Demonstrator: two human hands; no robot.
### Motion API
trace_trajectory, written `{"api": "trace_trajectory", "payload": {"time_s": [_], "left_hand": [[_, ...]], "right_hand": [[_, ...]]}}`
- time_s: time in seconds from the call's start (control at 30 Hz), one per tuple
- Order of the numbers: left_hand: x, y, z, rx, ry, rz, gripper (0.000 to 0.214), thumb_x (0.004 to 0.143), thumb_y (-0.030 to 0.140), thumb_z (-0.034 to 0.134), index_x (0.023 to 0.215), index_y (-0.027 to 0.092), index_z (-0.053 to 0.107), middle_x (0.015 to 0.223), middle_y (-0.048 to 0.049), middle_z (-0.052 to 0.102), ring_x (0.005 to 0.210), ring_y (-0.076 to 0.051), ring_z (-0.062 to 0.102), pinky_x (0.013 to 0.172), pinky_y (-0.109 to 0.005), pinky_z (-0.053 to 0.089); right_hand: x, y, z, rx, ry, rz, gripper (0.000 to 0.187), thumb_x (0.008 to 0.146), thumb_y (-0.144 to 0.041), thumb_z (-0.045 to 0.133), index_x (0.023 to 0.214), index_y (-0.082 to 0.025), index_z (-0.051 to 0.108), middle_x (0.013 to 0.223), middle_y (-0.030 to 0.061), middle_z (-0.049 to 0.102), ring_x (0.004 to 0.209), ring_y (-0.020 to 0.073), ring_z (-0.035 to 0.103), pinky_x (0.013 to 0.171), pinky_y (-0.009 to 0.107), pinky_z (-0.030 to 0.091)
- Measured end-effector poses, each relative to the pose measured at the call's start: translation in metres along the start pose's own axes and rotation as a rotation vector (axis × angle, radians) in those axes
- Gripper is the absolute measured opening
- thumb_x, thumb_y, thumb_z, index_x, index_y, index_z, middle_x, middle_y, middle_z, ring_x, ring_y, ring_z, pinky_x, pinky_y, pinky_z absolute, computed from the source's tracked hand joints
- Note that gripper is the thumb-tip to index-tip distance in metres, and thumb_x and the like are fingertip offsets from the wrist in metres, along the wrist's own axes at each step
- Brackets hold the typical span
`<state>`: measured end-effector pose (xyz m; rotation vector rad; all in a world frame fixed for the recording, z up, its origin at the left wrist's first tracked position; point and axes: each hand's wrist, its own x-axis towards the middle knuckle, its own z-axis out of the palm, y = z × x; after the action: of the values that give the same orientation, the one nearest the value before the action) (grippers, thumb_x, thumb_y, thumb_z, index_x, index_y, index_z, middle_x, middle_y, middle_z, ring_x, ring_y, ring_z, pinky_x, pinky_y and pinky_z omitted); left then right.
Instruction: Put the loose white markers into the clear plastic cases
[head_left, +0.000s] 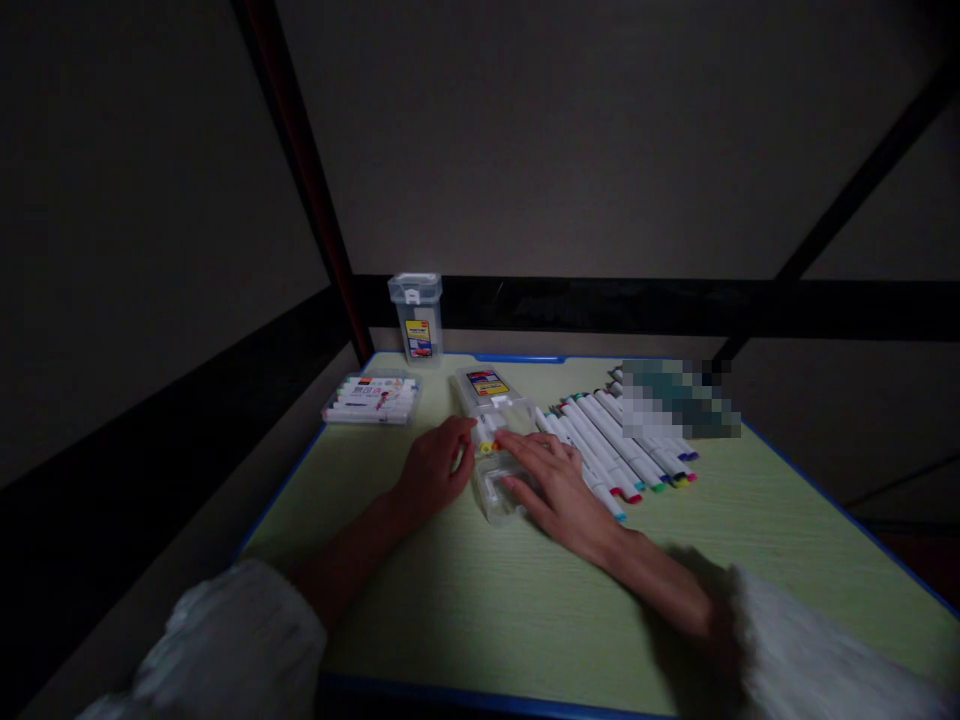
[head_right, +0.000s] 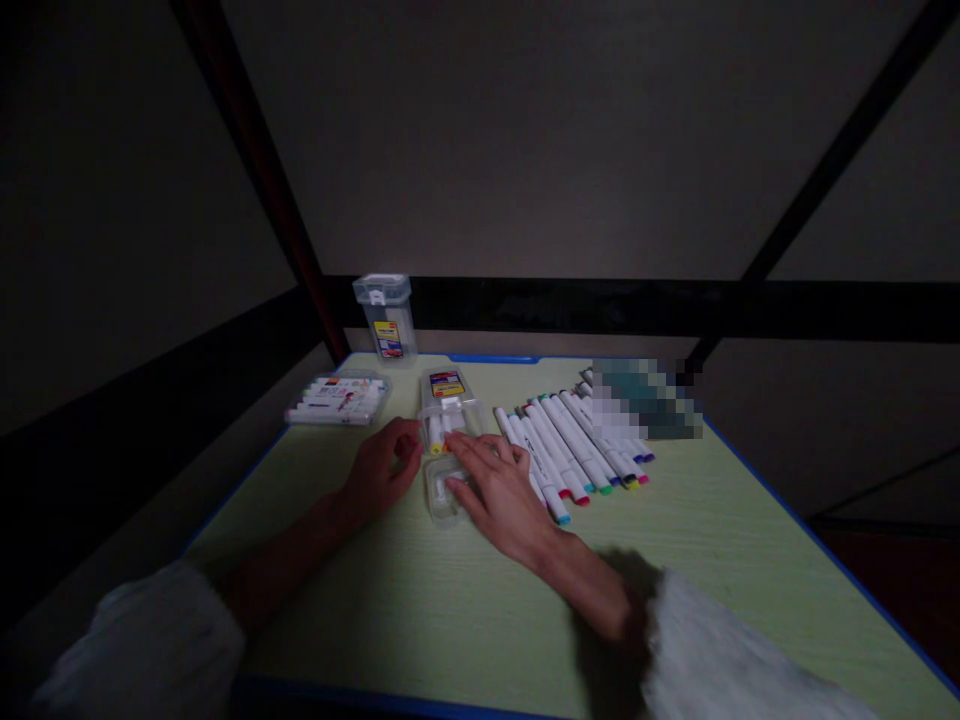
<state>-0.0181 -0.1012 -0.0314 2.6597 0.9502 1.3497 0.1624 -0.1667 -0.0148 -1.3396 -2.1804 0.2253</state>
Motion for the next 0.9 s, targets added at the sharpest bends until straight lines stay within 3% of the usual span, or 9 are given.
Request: {"api": "trace_trajectory", "payload": {"time_s": [0.13,0.37,0.53,0.7,0.9], "left_hand": [[0.0,0.0,0.001,-0.023,-0.005,-0.089,0.03,0.074,0.014,0.048,0.103,0.018,0.04,0.07,0.0034,0.048,0.052,-0.006,0.042,0.052,-0.018,0.038],[0.0,0.001,0.005,-0.119,-0.139,-0.343,0.06,0.065,0.027,0.061,0.116,0.018,0.029,0.067,0.006,0.046,0.05,-0.007,0.043,0.047,-0.018,0.035],[0.003,0.01,0.005,-0.191,-0.257,-0.536,0.079,0.059,0.026,0.066,0.125,0.016,0.023,0.058,0.0081,0.049,0.046,-0.008,0.045,0.046,-0.019,0.034],[0.005,0.015,0.009,-0.311,-0.214,-0.675,0.084,0.058,0.016,0.064,0.129,0.016,0.02,0.054,0.0094,0.052,0.044,-0.008,0.046,0.047,-0.019,0.037],[0.006,0.014,0.011,-0.344,-0.2,-0.735,0.089,0.059,0.014,0.061,0.135,0.013,0.015,0.052,0.0086,0.055,0.045,-0.008,0.049,0.048,-0.018,0.04]], "right_hand": [[-0.001,0.001,-0.004,0.027,0.083,-0.037,0.037,0.087,-0.027,0.041,0.123,-0.02,0.042,0.122,0.0059,0.053,0.109,0.0225,0.041,0.087,0.04,0.03],[0.001,0.027,-0.025,-0.058,0.229,0.031,0.018,0.084,-0.023,0.041,0.088,-0.018,0.057,0.091,0.0063,0.06,0.089,0.0207,0.052,0.078,0.036,0.032],[0.002,0.051,-0.043,-0.201,0.207,0.195,0.016,0.079,-0.02,0.042,0.079,-0.017,0.058,0.082,0.0061,0.059,0.08,0.0202,0.053,0.07,0.033,0.031],[-0.001,0.055,-0.051,-0.334,0.147,0.266,0.015,0.076,-0.017,0.043,0.074,-0.017,0.058,0.079,0.0056,0.058,0.074,0.0192,0.053,0.064,0.031,0.025],[-0.001,0.055,-0.047,-0.383,0.072,0.295,0.015,0.076,-0.02,0.044,0.074,-0.016,0.058,0.077,0.0047,0.057,0.07,0.0183,0.052,0.059,0.028,0.021]]}}
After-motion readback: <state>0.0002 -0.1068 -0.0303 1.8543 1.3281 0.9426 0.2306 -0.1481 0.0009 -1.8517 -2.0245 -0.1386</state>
